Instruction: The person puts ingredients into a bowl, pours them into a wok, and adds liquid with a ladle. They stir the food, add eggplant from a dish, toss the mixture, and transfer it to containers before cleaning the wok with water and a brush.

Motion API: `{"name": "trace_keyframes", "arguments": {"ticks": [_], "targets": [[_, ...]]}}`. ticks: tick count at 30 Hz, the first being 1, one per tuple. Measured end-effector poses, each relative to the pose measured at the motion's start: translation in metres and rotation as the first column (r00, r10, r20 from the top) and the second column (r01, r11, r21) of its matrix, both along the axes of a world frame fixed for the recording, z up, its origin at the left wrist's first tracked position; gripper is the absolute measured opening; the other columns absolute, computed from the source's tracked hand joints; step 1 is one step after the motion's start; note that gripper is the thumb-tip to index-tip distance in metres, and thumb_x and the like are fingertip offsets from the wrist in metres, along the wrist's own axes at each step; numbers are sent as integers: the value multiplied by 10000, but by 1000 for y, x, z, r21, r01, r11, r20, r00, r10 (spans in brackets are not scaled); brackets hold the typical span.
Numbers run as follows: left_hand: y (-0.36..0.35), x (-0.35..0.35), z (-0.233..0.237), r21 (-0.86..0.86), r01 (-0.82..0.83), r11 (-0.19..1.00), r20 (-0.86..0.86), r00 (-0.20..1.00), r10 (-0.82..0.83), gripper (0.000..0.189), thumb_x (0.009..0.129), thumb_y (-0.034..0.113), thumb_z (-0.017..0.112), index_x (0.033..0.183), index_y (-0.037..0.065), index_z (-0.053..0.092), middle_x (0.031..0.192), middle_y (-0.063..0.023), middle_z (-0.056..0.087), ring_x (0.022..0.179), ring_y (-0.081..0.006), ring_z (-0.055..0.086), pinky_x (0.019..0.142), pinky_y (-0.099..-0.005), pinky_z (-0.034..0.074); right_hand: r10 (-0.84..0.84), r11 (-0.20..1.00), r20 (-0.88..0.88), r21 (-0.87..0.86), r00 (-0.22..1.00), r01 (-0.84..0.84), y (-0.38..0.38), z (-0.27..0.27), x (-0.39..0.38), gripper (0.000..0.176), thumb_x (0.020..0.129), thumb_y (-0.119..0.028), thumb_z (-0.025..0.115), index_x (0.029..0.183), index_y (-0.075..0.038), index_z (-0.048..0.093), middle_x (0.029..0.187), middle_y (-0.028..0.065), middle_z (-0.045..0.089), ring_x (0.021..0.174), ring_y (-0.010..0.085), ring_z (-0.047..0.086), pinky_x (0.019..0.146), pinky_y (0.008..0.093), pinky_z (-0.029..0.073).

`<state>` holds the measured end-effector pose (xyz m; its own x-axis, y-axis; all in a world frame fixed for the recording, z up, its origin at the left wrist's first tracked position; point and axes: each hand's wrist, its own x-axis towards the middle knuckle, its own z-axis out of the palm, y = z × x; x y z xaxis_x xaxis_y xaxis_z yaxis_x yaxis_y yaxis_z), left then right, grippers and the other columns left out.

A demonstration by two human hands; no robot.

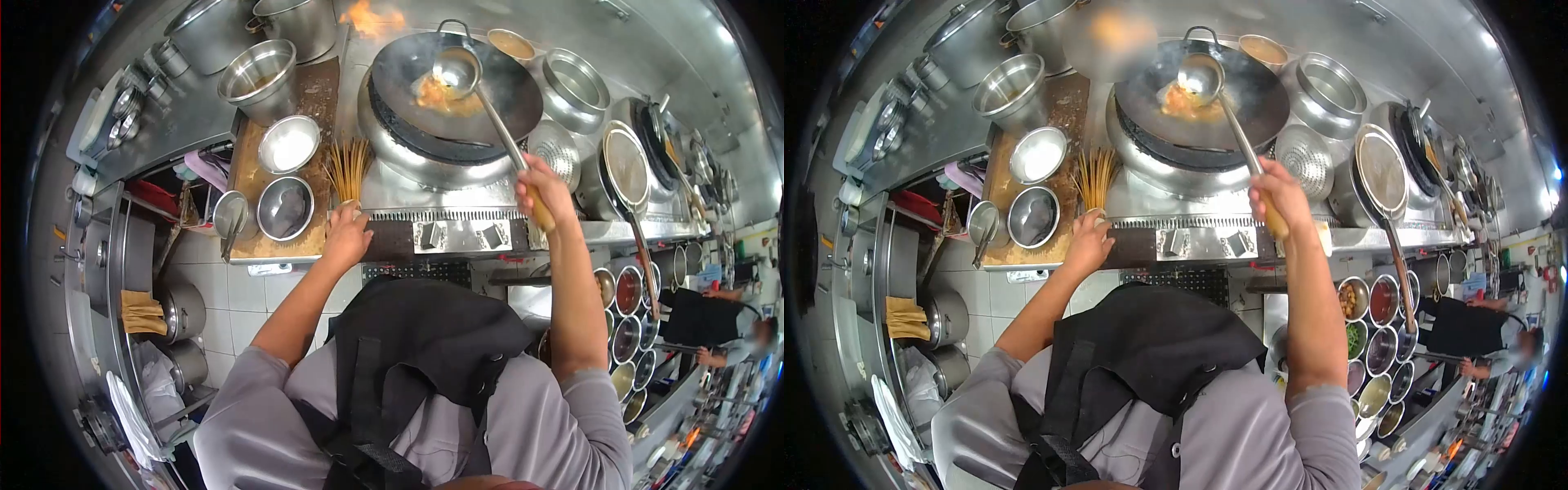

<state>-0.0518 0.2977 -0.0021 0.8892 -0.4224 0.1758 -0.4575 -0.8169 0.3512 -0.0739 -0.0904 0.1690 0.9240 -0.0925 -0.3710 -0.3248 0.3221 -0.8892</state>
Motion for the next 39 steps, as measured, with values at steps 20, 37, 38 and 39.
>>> {"name": "trace_keyframes", "arguments": {"ticks": [20, 37, 38, 39], "targets": [[-249, 99, 97, -354, 239, 904, 404, 911, -82, 208, 823, 240, 700, 697, 82, 653, 676, -85, 622, 668, -320, 611, 674, -458, 482, 190, 970, 21, -155, 982, -184, -73, -7, 5, 522, 900, -48, 586, 1390, -96, 412, 697, 51, 550, 454, 130, 490, 399, 276, 408], [-256, 102, 88, -368, 151, 917, 430, 903, 24, 202, 763, 208, 736, 663, 75, 621, 629, -101, 599, 630, -319, 584, 632, -441, 462, 111, 963, 89, -256, 990, -85, -151, -15, 10, 550, 890, -9, 551, 1408, -60, 374, 717, 60, 550, 500, 123, 501, 433, 268, 443], [-256, 103, 87, -369, 152, 917, 438, 899, 27, 209, 762, 208, 739, 659, 73, 617, 629, -102, 598, 629, -320, 582, 631, -441, 461, 90, 969, 98, -239, 991, -64, -152, -18, 11, 553, 886, -9, 553, 1406, -60, 371, 715, 58, 551, 488, 124, 497, 431, 267, 442], [-256, 103, 87, -369, 155, 916, 447, 894, 29, 216, 760, 209, 742, 655, 72, 613, 629, -104, 598, 628, -322, 581, 630, -441, 461, 79, 969, 109, -241, 991, -51, -149, -18, 11, 564, 879, -11, 555, 1409, -54, 366, 711, 55, 550, 468, 125, 492, 424, 266, 438]]}}
